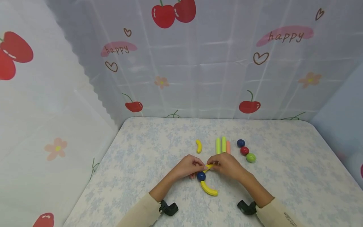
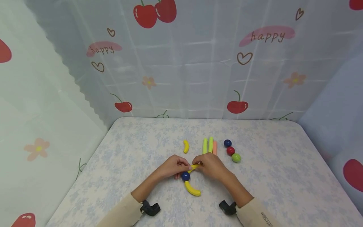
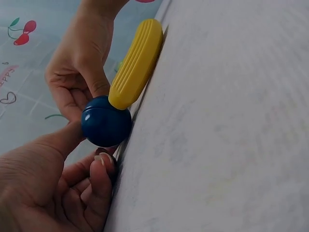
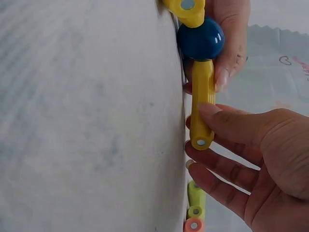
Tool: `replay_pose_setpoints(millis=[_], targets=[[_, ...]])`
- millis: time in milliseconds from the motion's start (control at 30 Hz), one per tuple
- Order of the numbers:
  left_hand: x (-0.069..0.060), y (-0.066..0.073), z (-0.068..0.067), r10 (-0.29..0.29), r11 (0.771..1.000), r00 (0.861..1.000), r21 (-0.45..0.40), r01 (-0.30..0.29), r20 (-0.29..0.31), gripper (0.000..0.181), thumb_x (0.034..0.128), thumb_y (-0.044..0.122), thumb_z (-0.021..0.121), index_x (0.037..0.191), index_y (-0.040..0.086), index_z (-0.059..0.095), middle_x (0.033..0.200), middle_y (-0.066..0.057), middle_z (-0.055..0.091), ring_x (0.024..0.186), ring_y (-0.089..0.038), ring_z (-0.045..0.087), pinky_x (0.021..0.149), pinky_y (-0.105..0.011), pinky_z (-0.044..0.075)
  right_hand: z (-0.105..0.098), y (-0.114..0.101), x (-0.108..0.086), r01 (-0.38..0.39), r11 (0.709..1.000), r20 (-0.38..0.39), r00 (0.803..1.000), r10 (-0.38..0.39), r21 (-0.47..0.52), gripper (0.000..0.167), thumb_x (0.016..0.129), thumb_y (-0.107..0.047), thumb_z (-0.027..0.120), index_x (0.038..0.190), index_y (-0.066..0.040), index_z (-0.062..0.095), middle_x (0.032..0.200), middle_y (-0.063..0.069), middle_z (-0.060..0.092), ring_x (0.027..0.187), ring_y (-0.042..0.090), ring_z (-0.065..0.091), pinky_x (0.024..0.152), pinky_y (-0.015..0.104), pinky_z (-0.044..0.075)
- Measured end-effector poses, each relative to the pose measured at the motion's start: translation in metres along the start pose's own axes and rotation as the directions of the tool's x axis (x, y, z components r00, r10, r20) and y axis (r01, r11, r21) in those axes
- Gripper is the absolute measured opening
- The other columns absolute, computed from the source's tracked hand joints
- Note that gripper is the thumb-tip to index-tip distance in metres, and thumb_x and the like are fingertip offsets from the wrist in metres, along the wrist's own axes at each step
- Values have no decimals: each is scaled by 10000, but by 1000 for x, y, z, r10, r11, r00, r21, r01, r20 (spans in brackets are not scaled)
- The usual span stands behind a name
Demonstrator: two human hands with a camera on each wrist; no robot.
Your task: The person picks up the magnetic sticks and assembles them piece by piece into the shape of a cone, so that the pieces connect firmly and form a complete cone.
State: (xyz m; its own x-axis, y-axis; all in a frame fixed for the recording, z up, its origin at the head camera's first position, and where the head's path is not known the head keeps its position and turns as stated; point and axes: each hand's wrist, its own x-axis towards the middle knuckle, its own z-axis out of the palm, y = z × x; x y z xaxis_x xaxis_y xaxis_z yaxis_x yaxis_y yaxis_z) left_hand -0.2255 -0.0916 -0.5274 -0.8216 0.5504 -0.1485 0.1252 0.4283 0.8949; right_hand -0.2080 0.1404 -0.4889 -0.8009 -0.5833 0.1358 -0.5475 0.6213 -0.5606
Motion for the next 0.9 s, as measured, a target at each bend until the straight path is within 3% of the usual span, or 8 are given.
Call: replay_pose_setpoints(millis=[100, 233, 500, 767, 900], targets=[[0, 3, -1, -17, 1000, 1000, 15, 17, 9, 197, 943, 381, 739, 930, 191, 790, 572, -12, 605, 423, -141, 541, 420, -270, 473, -1, -2, 0, -12, 1000, 8, 1000, 12, -10, 204, 849, -59, 819, 1034, -141, 788, 955, -71, 749, 817, 67, 646, 708, 258, 543], [0, 4, -1, -36, 999, 999, 21, 36, 0, 183, 939, 371, 746, 921, 195, 789, 585, -11, 618, 425, -134, 542, 417, -256, 468, -9, -4, -2, -84, 996, 1, 996, 84, -32, 205, 869, -89, 808, 1070, -125, 782, 970, -59, 743, 821, 79, 637, 695, 258, 533], [-2, 2, -2, -50, 999, 999, -2, 50, -19, 181, 940, 365, 747, 936, 190, 791, 585, -17, 617, 434, -131, 541, 418, -245, 460, -41, 0, -18, -166, 981, -139, 979, 151, -102, 220, 868, -115, 816, 1084, -103, 777, 953, -37, 742, 801, 99, 641, 685, 292, 553], [-2, -3, 0, -22, 999, 1000, -48, 21, -21, 165, 944, 340, 747, 935, 183, 795, 578, -29, 614, 426, -127, 534, 416, -234, 458, -69, 18, -47, -212, 966, -286, 944, 163, -149, 265, 839, -103, 839, 1094, -70, 774, 877, -19, 712, 753, 133, 602, 624, 294, 515], [-1, -2, 1, -7, 999, 1000, -54, 6, -17, 162, 946, 331, 745, 935, 178, 797, 575, -28, 612, 425, -126, 535, 418, -235, 463, -79, 29, -57, -285, 946, -309, 924, 227, -157, 279, 857, -167, 835, 1102, -56, 762, 941, 64, 736, 798, 218, 643, 638, 354, 546]])
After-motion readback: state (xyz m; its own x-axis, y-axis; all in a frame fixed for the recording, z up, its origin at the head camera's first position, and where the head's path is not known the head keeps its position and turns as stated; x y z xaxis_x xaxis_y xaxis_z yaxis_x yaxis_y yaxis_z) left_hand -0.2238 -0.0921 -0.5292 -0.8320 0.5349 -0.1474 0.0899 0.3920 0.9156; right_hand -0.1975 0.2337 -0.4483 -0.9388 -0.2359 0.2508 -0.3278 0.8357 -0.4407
